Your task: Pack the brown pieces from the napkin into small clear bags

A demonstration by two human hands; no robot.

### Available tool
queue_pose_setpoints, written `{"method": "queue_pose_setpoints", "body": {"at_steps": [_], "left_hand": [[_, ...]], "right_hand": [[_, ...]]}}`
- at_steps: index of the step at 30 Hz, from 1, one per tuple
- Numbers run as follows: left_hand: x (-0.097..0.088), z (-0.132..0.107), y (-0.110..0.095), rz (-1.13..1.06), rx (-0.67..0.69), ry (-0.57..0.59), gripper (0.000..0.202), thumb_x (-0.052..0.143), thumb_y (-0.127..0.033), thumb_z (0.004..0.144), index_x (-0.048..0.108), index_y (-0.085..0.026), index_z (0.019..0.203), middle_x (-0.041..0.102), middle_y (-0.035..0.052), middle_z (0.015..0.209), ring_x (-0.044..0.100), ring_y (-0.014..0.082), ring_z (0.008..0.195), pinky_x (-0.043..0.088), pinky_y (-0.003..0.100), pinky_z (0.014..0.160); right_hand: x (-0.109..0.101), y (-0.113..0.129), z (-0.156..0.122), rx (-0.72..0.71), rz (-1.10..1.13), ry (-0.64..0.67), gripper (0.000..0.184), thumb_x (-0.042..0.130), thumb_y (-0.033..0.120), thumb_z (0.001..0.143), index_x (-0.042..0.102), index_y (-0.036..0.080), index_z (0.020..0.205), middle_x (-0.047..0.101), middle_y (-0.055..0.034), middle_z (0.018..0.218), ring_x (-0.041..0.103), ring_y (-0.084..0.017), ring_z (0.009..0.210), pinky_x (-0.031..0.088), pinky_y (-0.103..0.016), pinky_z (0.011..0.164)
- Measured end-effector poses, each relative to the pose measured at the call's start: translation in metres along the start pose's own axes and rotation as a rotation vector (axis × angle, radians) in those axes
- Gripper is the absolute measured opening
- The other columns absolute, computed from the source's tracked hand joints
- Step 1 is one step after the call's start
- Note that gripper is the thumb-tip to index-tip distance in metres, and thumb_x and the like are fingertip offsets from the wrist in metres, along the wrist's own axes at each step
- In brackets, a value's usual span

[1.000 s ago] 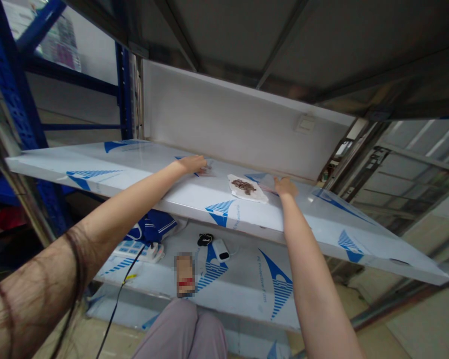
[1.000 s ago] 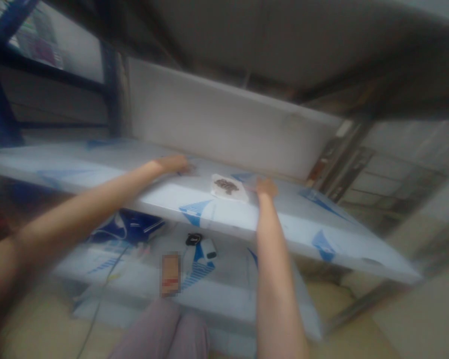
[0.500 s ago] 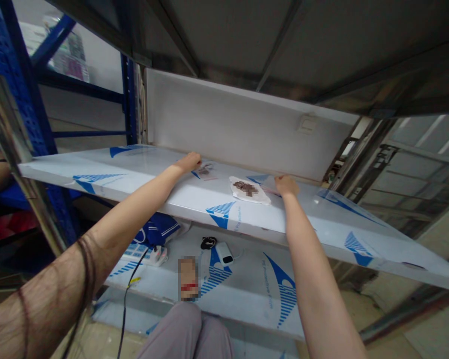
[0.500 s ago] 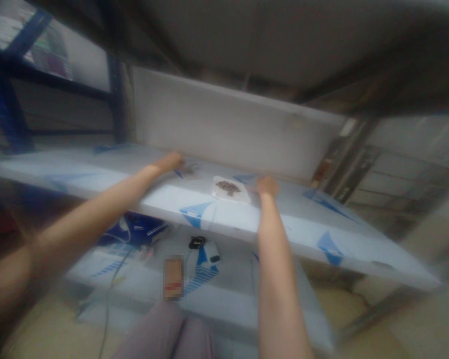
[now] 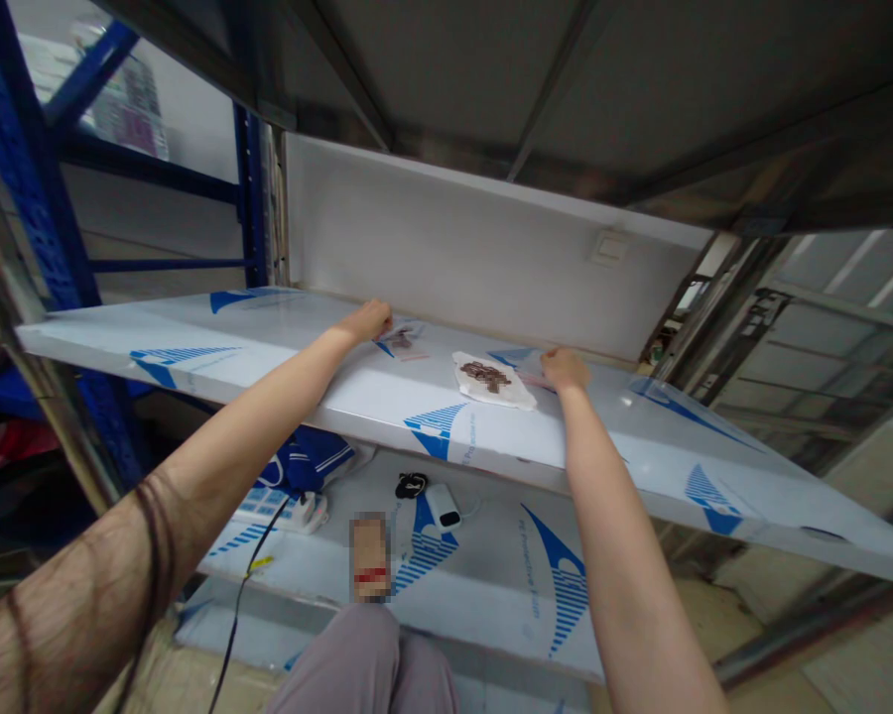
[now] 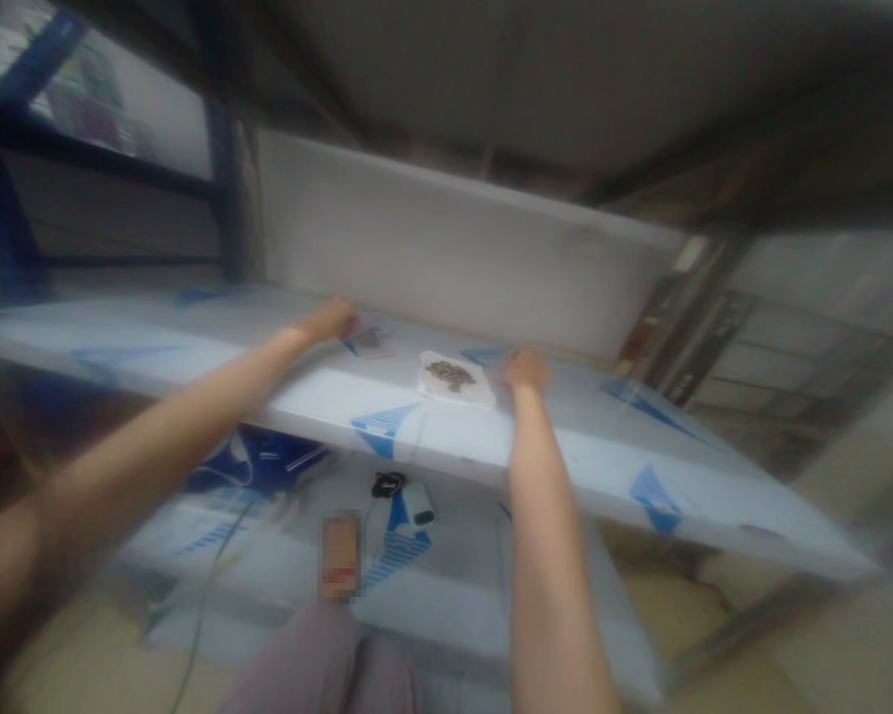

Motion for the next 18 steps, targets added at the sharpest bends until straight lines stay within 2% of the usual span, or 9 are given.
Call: {"method": "queue_pose_setpoints", "body": {"at_steps": [3,7,14,18], "left_hand": [[-0.004,-0.001,0.0,0.024,-0.055,-0.004,0.019,0.053,-0.011,0.069,0.059,-0.011,0.051,0.055,0.0053,0.045,0.056,0.017,0.053,0.045,0.028,0.066],[-0.007,-0.003,-0.013,0.004,-0.04,-0.001,0.022,0.052,-0.013,0.074,0.059,-0.011,0.053,0.054,0.0037,0.044,0.052,0.0136,0.046,0.043,0.025,0.059],[-0.005,0.0,-0.028,-0.059,0.062,0.009,0.019,0.052,-0.002,0.063,0.054,-0.013,0.048,0.056,0.0001,0.045,0.055,0.0108,0.047,0.039,0.017,0.052],[-0.002,0.002,-0.027,-0.053,0.065,0.058,0.016,0.05,-0.006,0.063,0.059,-0.012,0.052,0.056,-0.0013,0.044,0.055,0.0097,0.044,0.037,0.016,0.048]], "right_hand": [[0.002,0.001,0.0,-0.018,-0.017,0.021,0.038,0.042,0.021,0.089,0.067,0.01,0.116,0.069,-0.02,0.11,0.06,-0.033,0.113,0.047,-0.041,0.09],[0.003,0.001,0.002,-0.024,-0.036,0.032,0.036,0.043,0.02,0.088,0.069,0.011,0.112,0.07,-0.0184,0.107,0.061,-0.032,0.113,0.047,-0.039,0.089],[0.004,0.002,0.0,-0.038,-0.069,0.043,0.035,0.043,0.02,0.088,0.072,0.012,0.105,0.07,-0.0183,0.106,0.062,-0.032,0.111,0.048,-0.039,0.088],[0.009,0.003,0.001,-0.054,-0.06,0.081,0.033,0.045,0.019,0.087,0.072,0.013,0.106,0.071,-0.0173,0.103,0.062,-0.032,0.11,0.047,-0.04,0.089]]}}
Point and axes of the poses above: each hand's wrist, its own z-axis towards the middle knuckle, its own x-axis out of the palm, y = z × x, the point moved 7 cm from there along z, towards the middle knuckle
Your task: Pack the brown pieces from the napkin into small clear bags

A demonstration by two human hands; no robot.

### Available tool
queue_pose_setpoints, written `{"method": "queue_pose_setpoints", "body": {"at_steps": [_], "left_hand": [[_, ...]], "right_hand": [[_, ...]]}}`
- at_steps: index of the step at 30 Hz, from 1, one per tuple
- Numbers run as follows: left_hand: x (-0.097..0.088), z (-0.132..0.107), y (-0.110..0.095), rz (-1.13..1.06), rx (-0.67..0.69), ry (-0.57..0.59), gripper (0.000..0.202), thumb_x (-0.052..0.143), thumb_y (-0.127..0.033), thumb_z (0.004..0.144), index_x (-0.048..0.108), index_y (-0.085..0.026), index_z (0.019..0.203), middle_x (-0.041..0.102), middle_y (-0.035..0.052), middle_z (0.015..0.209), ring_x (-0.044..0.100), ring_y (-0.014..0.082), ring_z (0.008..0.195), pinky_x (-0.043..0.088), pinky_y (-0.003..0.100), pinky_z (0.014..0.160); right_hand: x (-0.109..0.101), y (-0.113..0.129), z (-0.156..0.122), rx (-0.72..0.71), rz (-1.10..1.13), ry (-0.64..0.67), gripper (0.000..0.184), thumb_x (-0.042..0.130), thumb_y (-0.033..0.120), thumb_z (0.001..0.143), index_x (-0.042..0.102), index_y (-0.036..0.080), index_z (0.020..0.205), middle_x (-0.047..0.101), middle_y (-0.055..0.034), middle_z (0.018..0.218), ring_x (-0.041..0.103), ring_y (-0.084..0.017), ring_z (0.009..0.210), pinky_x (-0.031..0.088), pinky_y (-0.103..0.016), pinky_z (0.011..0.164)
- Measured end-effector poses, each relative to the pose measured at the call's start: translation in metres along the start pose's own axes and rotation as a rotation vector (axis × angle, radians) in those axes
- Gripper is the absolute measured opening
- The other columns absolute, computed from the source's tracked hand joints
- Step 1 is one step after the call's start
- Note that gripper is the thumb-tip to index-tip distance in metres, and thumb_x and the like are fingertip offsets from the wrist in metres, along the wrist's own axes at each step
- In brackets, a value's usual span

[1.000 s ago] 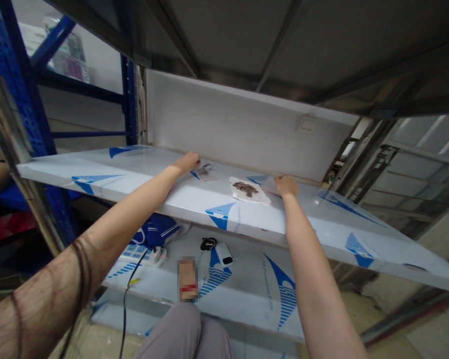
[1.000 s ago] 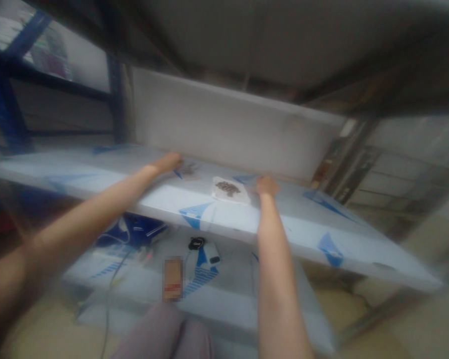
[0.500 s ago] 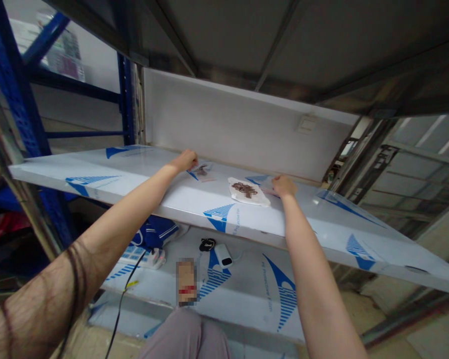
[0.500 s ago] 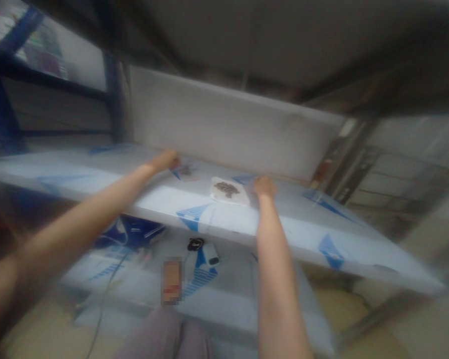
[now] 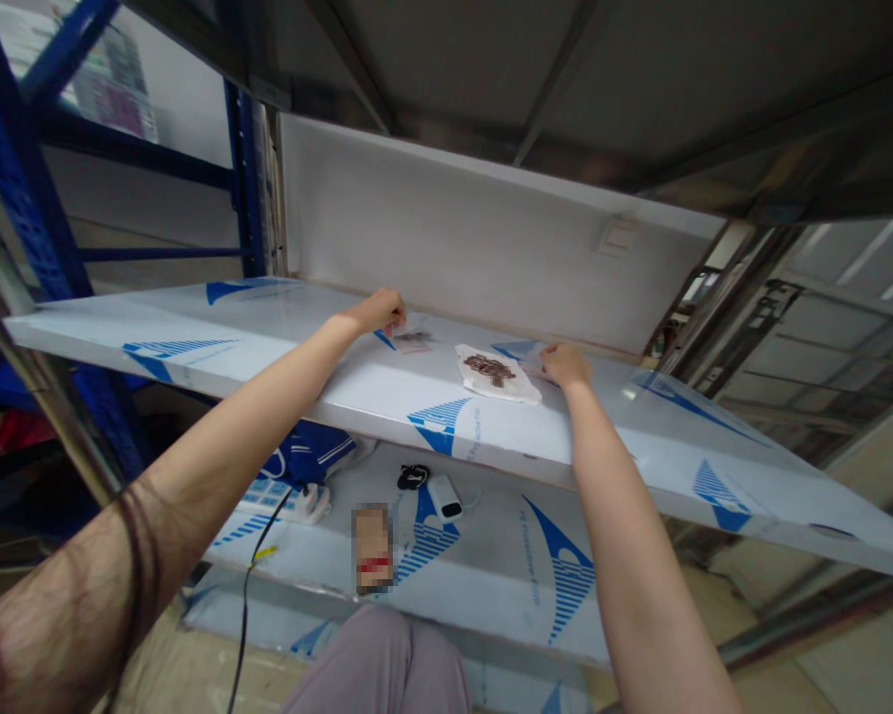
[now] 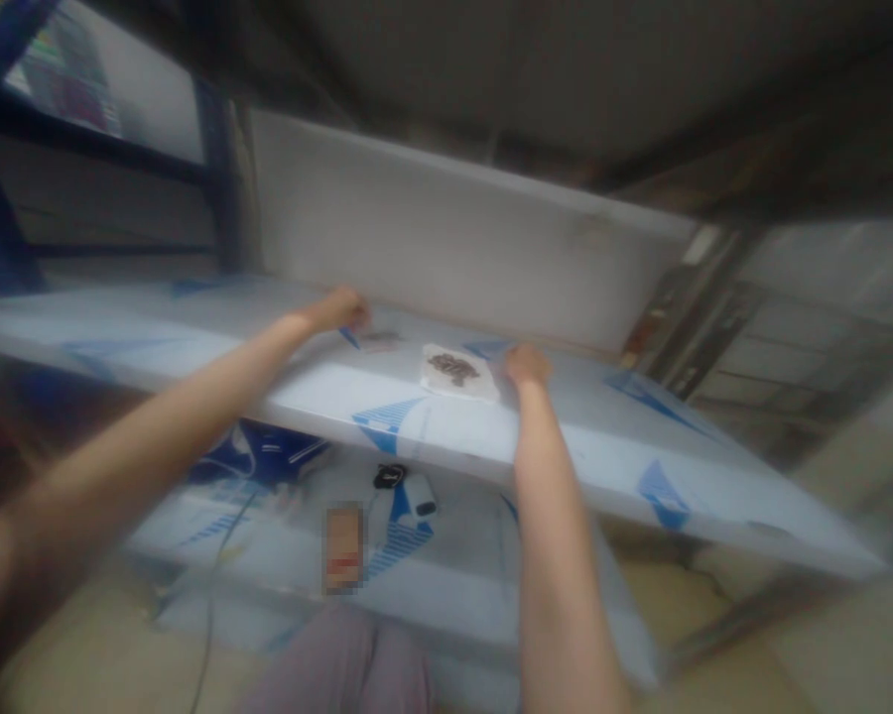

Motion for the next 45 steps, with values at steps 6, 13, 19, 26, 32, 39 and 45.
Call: {"method": "queue_pose_setpoints", "body": {"at_steps": [6,13,19,26,32,39,45], "left_hand": [[0.004,0.002,0.002,0.074,-0.044,0.018,0.02,0.052,-0.014,0.068,0.054,-0.015,0.048,0.052,-0.0018,0.041,0.05,0.0089,0.039,0.033,0.018,0.045],[0.008,0.003,-0.025,0.115,0.019,-0.019,0.025,0.056,-0.021,0.074,0.054,-0.016,0.049,0.052,-0.0019,0.043,0.046,0.0093,0.043,0.03,0.021,0.049],[0.029,0.022,-0.083,-0.082,0.065,-0.053,0.019,0.057,-0.026,0.079,0.063,-0.013,0.068,0.056,-0.002,0.052,0.049,0.0093,0.047,0.035,0.021,0.055],[0.069,0.041,-0.141,-0.107,0.249,-0.093,0.023,0.057,-0.031,0.084,0.071,-0.013,0.082,0.067,0.0031,0.068,0.056,0.013,0.062,0.033,0.021,0.057],[0.072,0.038,-0.131,-0.262,0.245,-0.042,0.021,0.06,-0.03,0.082,0.071,-0.012,0.08,0.063,0.0012,0.058,0.054,0.0126,0.055,0.035,0.022,0.056],[0.072,0.033,-0.132,-0.418,0.233,0.002,0.022,0.058,-0.029,0.084,0.064,-0.014,0.069,0.052,-0.0044,0.046,0.049,0.0094,0.046,0.035,0.02,0.053],[0.074,0.029,-0.133,-0.446,0.188,0.065,0.025,0.052,-0.029,0.087,0.062,-0.013,0.071,0.053,-0.0028,0.048,0.049,0.0104,0.046,0.037,0.022,0.053]], "right_hand": [[0.001,0.003,0.002,-0.043,-0.001,-0.025,0.031,0.047,0.021,0.088,0.071,0.012,0.104,0.072,-0.0162,0.096,0.064,-0.031,0.105,0.048,-0.038,0.083],[0.006,0.017,0.002,-0.144,0.119,0.0,0.027,0.049,0.024,0.087,0.073,0.016,0.097,0.073,-0.0122,0.086,0.067,-0.025,0.09,0.046,-0.031,0.075],[0.017,0.047,-0.002,-0.398,0.709,0.204,0.033,0.052,0.039,0.085,0.072,0.014,0.097,0.073,-0.0091,0.09,0.06,-0.013,0.068,0.042,-0.023,0.06],[0.022,0.055,-0.007,-0.338,0.94,0.293,0.042,0.067,0.053,0.072,0.072,0.014,0.087,0.073,-0.0106,0.089,0.065,-0.017,0.075,0.044,-0.022,0.058],[0.027,0.056,-0.008,-0.352,0.968,0.335,0.042,0.068,0.055,0.071,0.072,0.014,0.077,0.074,-0.0088,0.08,0.066,-0.017,0.07,0.046,-0.024,0.06],[0.023,0.056,-0.014,-0.369,0.954,0.345,0.034,0.068,0.049,0.074,0.073,0.015,0.077,0.075,-0.0094,0.085,0.067,-0.015,0.071,0.048,-0.023,0.063],[0.02,0.054,-0.014,-0.337,0.914,0.301,0.021,0.063,0.032,0.081,0.074,0.014,0.078,0.075,-0.0099,0.085,0.067,-0.015,0.067,0.048,-0.023,0.064]]}}
Point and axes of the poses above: each hand's wrist, its own z-axis towards the middle knuckle, its own x-axis out of the palm, y = z × x, the point moved 7 cm from there along z, towards the middle knuckle
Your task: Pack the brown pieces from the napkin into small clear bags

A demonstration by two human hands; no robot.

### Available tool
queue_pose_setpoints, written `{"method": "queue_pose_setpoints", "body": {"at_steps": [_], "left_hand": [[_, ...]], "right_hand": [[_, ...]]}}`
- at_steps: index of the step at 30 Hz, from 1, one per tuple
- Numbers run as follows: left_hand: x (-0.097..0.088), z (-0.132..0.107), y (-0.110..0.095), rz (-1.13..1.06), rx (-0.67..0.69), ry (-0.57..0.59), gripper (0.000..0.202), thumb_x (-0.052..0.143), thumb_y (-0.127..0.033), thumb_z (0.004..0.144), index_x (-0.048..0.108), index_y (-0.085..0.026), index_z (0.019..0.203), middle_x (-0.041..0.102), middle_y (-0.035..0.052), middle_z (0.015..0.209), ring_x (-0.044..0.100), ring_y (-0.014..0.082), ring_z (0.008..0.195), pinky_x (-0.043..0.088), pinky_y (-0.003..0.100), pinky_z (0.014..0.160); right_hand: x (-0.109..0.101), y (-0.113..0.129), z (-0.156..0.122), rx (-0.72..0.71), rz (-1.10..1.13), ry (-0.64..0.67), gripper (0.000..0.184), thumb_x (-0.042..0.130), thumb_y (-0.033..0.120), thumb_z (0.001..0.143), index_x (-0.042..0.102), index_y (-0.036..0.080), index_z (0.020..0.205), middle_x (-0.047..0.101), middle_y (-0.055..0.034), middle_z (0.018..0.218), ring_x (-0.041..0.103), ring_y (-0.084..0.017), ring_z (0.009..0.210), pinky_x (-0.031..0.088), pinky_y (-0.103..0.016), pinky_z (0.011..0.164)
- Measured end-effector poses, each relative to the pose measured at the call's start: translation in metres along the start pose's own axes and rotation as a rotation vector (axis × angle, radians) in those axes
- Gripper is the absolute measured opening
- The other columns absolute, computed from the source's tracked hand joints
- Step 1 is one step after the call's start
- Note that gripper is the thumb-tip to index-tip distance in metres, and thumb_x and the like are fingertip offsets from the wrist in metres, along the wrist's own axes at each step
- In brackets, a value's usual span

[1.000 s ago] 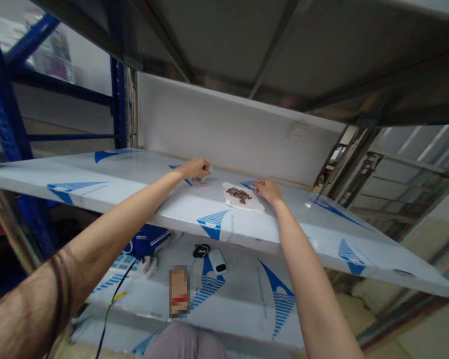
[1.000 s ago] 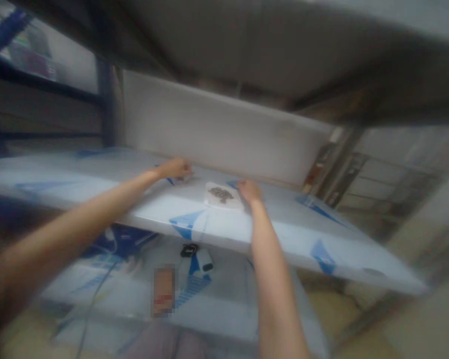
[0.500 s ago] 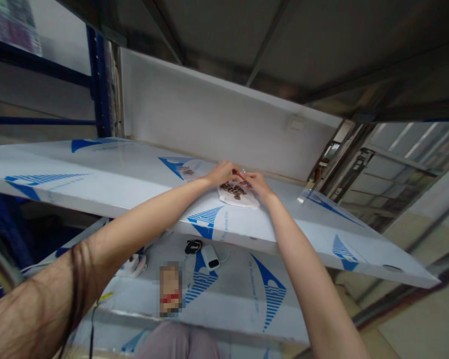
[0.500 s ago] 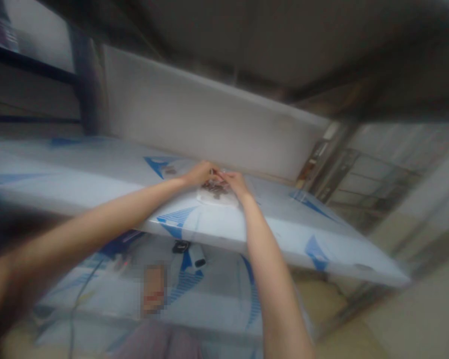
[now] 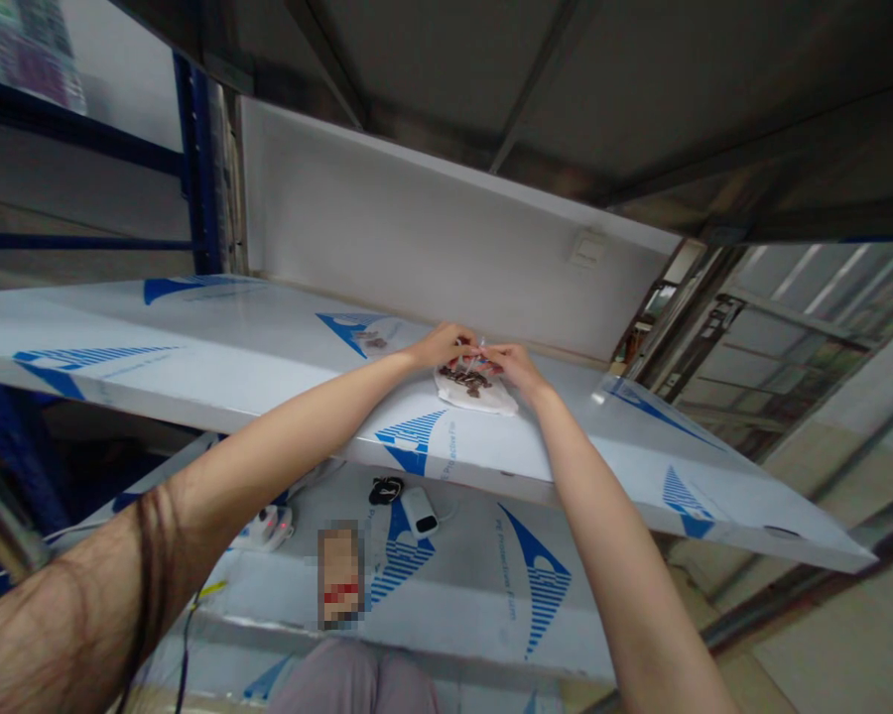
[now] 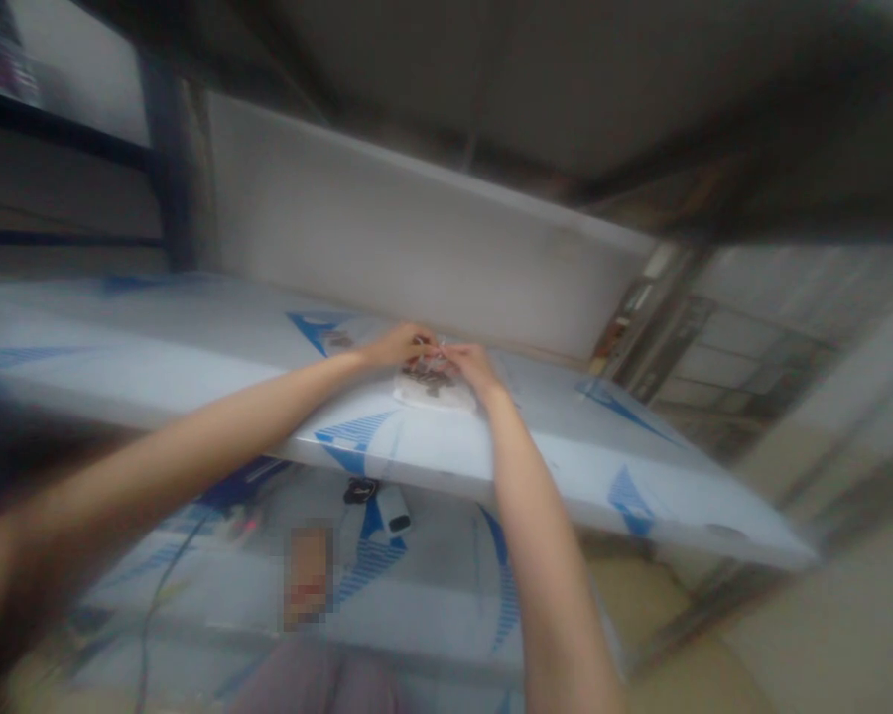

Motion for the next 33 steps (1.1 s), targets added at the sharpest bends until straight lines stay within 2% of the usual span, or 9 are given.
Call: {"method": "queue_pose_setpoints", "body": {"at_steps": [4,8,16,20,23,25,29,31,33], "left_hand": [[-0.001,-0.001,-0.006,0.104,-0.005,-0.029,0.025,0.051,-0.026,0.087,0.063,-0.012,0.07,0.056,-0.001,0.05,0.05,0.0115,0.05,0.037,0.023,0.056],[-0.004,0.0,-0.011,0.239,-0.01,-0.068,0.022,0.053,-0.026,0.084,0.065,-0.012,0.072,0.059,0.0004,0.057,0.051,0.0126,0.056,0.034,0.023,0.057],[-0.005,0.003,-0.015,0.462,-0.012,-0.101,0.025,0.051,-0.029,0.083,0.068,-0.011,0.079,0.065,0.0068,0.072,0.053,0.0161,0.065,0.034,0.026,0.063],[-0.017,0.002,-0.012,0.573,-0.013,-0.184,0.024,0.048,-0.022,0.082,0.068,-0.01,0.082,0.068,0.0116,0.083,0.058,0.019,0.074,0.037,0.027,0.068],[-0.02,0.001,-0.01,0.637,-0.003,-0.187,0.024,0.048,-0.022,0.081,0.068,-0.01,0.082,0.068,0.0125,0.086,0.059,0.0202,0.077,0.036,0.027,0.068],[-0.016,0.001,-0.013,0.633,0.027,-0.157,0.024,0.047,-0.024,0.082,0.068,-0.011,0.081,0.068,0.0116,0.084,0.058,0.0194,0.074,0.034,0.027,0.064],[-0.005,-0.002,-0.021,0.542,0.064,-0.099,0.022,0.048,-0.025,0.083,0.065,-0.012,0.078,0.066,0.0079,0.076,0.054,0.0163,0.067,0.033,0.027,0.062],[-0.003,-0.002,-0.022,0.493,0.052,-0.109,0.022,0.05,-0.029,0.084,0.064,-0.013,0.079,0.065,0.0071,0.077,0.054,0.0168,0.069,0.036,0.027,0.065],[-0.007,0.001,-0.018,0.403,0.049,-0.185,0.025,0.049,-0.034,0.086,0.063,-0.013,0.086,0.065,0.0084,0.087,0.056,0.0182,0.079,0.04,0.028,0.074]], "right_hand": [[0.0,0.005,-0.002,0.002,-0.091,-0.001,0.023,0.054,0.022,0.086,0.074,0.013,0.079,0.075,-0.0113,0.091,0.067,-0.013,0.061,0.047,-0.022,0.062],[-0.002,0.008,-0.002,0.024,-0.146,-0.013,0.022,0.055,0.022,0.084,0.074,0.013,0.078,0.075,-0.0112,0.092,0.065,-0.012,0.055,0.048,-0.023,0.06],[-0.007,0.004,0.006,-0.039,-0.168,-0.038,0.021,0.054,0.02,0.081,0.07,0.01,0.073,0.074,-0.0094,0.081,0.057,-0.009,0.048,0.045,-0.02,0.053],[-0.012,-0.002,0.007,-0.026,-0.292,-0.055,0.018,0.055,0.017,0.076,0.07,0.011,0.07,0.072,-0.0073,0.072,0.058,-0.01,0.052,0.044,-0.019,0.054],[-0.01,-0.001,0.004,-0.022,-0.373,-0.046,0.017,0.055,0.017,0.076,0.07,0.011,0.071,0.071,-0.0063,0.071,0.056,-0.009,0.051,0.043,-0.018,0.053],[-0.006,0.002,0.001,-0.037,-0.371,-0.028,0.018,0.053,0.018,0.078,0.07,0.011,0.077,0.072,-0.0065,0.076,0.055,-0.008,0.048,0.042,-0.018,0.052],[0.001,0.008,-0.001,-0.071,-0.246,-0.029,0.026,0.05,0.018,0.082,0.066,0.012,0.102,0.072,-0.0064,0.088,0.057,-0.007,0.046,0.043,-0.019,0.051],[0.0,0.008,0.0,-0.058,-0.203,-0.046,0.026,0.051,0.015,0.08,0.066,0.012,0.102,0.072,-0.0064,0.089,0.058,-0.007,0.048,0.043,-0.018,0.052],[-0.004,0.008,0.001,-0.046,-0.167,-0.071,0.024,0.051,0.015,0.08,0.067,0.012,0.097,0.072,-0.0068,0.089,0.059,-0.007,0.052,0.043,-0.018,0.054]]}}
Point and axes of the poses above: each hand's wrist, its own z-axis towards the middle knuckle, its own x-axis out of the palm, y = z × x, the point moved 7 cm from there along z, towards the middle knuckle
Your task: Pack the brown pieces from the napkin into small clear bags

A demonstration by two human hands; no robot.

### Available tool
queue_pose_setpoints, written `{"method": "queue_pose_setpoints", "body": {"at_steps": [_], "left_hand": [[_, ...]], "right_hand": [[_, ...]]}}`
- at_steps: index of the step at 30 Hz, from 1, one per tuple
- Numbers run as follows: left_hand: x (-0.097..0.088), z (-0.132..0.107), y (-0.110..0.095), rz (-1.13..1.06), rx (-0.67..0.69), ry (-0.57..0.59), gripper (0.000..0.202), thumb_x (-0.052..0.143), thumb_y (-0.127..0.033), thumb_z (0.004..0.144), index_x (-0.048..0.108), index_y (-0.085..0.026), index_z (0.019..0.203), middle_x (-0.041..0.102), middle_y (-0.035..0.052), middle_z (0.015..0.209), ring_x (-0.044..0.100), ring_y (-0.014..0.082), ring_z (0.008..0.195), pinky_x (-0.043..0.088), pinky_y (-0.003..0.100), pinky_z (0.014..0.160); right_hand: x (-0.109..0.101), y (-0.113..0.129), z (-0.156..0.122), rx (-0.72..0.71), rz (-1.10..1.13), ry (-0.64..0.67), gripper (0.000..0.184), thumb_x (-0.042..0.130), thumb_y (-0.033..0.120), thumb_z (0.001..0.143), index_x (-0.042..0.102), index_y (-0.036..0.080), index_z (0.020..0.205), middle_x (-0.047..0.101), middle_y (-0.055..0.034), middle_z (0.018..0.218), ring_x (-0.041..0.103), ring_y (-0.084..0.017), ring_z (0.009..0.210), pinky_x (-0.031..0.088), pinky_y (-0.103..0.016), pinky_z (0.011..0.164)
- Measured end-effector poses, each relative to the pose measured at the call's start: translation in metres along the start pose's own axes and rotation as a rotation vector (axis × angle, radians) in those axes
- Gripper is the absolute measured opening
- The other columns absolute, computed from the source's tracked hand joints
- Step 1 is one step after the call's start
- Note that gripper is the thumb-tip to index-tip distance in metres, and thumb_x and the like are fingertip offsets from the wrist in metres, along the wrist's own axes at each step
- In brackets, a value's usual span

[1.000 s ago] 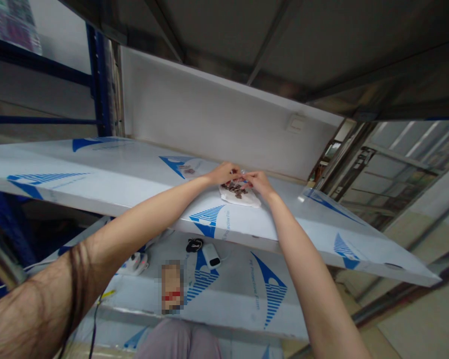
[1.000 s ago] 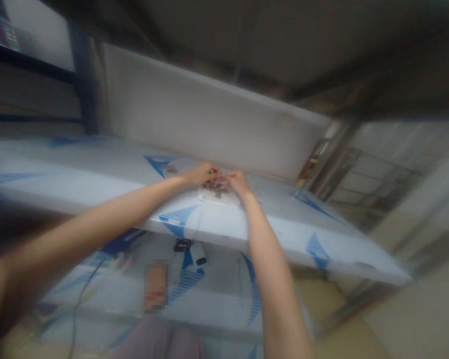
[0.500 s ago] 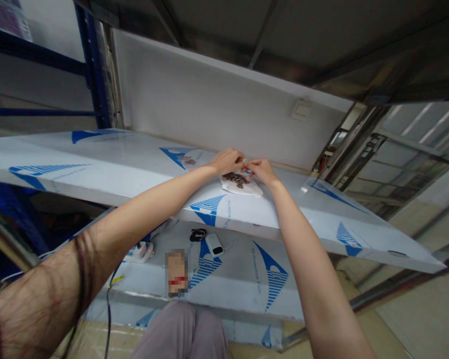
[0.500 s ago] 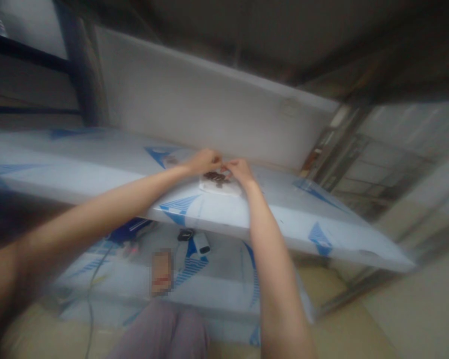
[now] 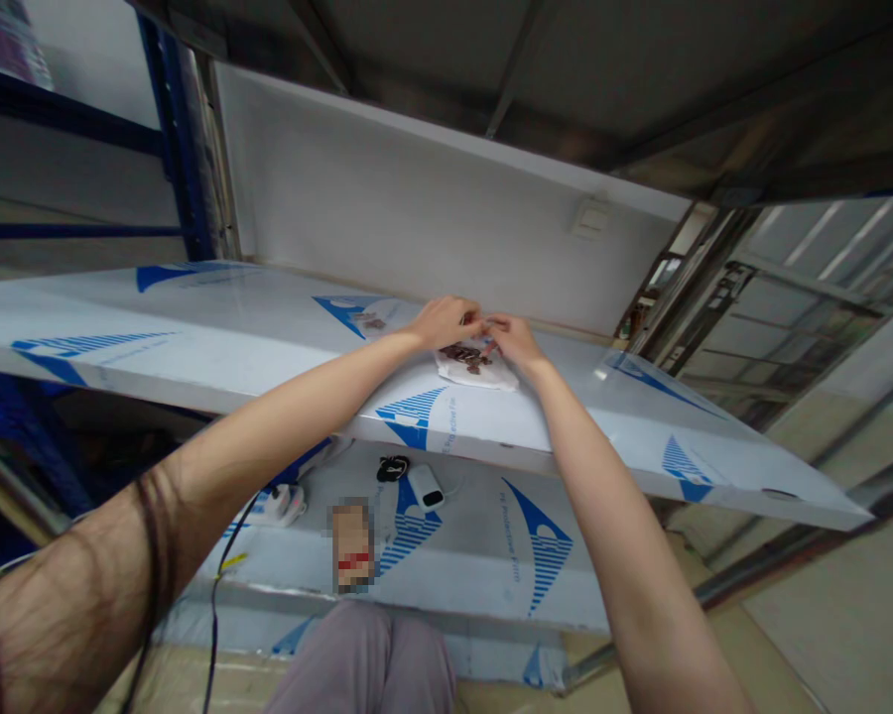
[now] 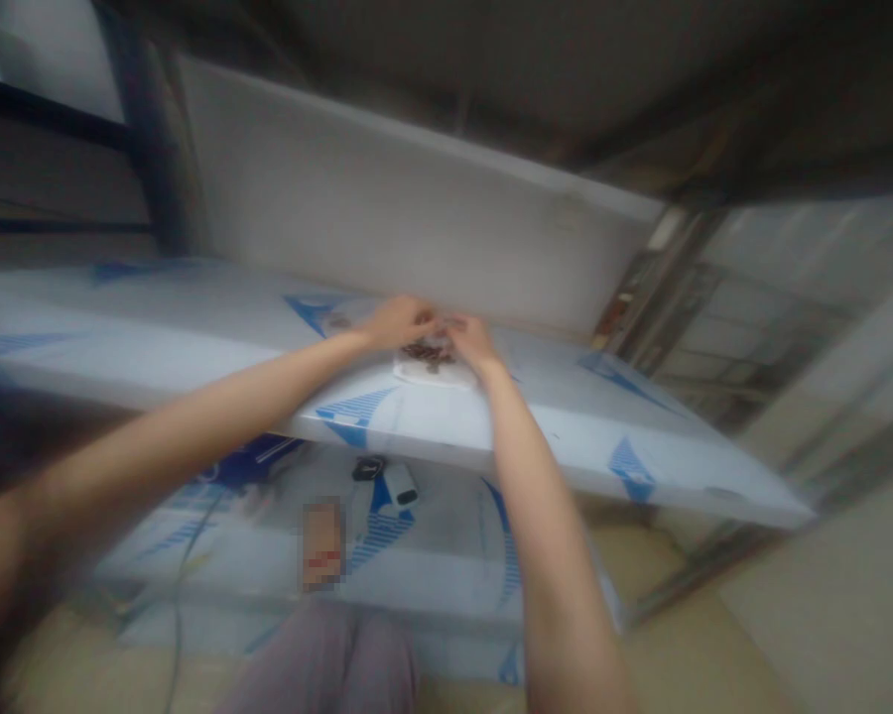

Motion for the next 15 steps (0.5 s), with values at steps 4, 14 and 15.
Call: {"method": "queue_pose_setpoints", "body": {"at_steps": [4,14,15], "left_hand": [[-0.001,0.004,0.035,-0.289,-0.206,-0.164,0.033,0.048,-0.032,0.089,0.052,-0.01,0.114,0.059,0.0143,0.115,0.055,0.0193,0.104,0.041,0.029,0.089],[0.003,-0.001,0.054,-0.832,-0.312,0.081,0.014,0.062,-0.019,0.081,0.062,-0.01,0.092,0.067,0.007,0.085,0.059,0.01,0.07,0.045,0.024,0.071],[0.001,-0.001,0.057,-0.81,-0.324,0.044,0.013,0.063,-0.017,0.08,0.062,-0.009,0.089,0.067,0.0064,0.082,0.058,0.0097,0.068,0.045,0.024,0.07]], "right_hand": [[-0.009,0.004,-0.001,-0.003,0.102,-0.038,0.032,0.05,0.019,0.079,0.067,0.014,0.105,0.073,-0.0069,0.094,0.061,-0.008,0.059,0.043,-0.019,0.056],[-0.009,0.003,-0.003,0.027,0.232,0.024,0.041,0.049,0.026,0.079,0.064,0.017,0.117,0.072,-0.0071,0.101,0.062,-0.01,0.064,0.042,-0.02,0.058],[-0.008,0.0,-0.004,0.05,0.252,0.046,0.042,0.045,0.027,0.083,0.062,0.017,0.12,0.071,-0.0079,0.104,0.064,-0.01,0.065,0.043,-0.02,0.058]]}}
Point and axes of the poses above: each hand's wrist, its own z-axis towards the middle knuckle, its own x-axis out of the palm, y = z × x, the point moved 7 cm from there along z, towards the middle knuckle
